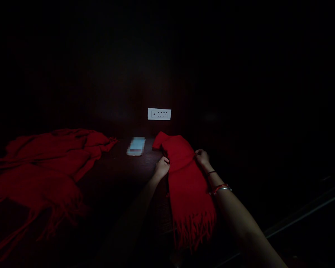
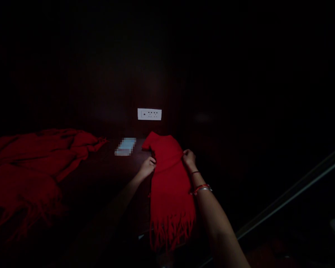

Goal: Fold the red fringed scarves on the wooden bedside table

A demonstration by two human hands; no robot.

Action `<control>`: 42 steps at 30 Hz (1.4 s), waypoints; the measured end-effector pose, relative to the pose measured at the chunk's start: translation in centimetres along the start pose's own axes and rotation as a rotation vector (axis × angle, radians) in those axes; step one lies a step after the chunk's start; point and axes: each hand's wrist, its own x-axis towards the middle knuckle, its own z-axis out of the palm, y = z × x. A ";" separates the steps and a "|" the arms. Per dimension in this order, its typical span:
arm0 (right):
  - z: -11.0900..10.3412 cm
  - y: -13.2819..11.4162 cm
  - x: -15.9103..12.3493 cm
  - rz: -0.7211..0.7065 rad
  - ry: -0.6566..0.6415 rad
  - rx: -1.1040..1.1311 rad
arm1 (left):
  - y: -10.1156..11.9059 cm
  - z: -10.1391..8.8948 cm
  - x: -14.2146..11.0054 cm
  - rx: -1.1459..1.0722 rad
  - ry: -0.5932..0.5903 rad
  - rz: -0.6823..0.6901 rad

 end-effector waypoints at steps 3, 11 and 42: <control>0.4 0.0 0.4 -0.008 -0.003 0.029 | 0.0 0.2 -0.2 0.016 0.015 0.069; 0.4 0.2 1.3 -0.033 0.106 0.089 | 0.6 0.6 -0.2 -0.003 0.138 0.110; -7.5 -1.0 -11.7 -0.216 0.076 -0.181 | 4.1 -5.1 -8.5 -0.112 -0.502 -0.100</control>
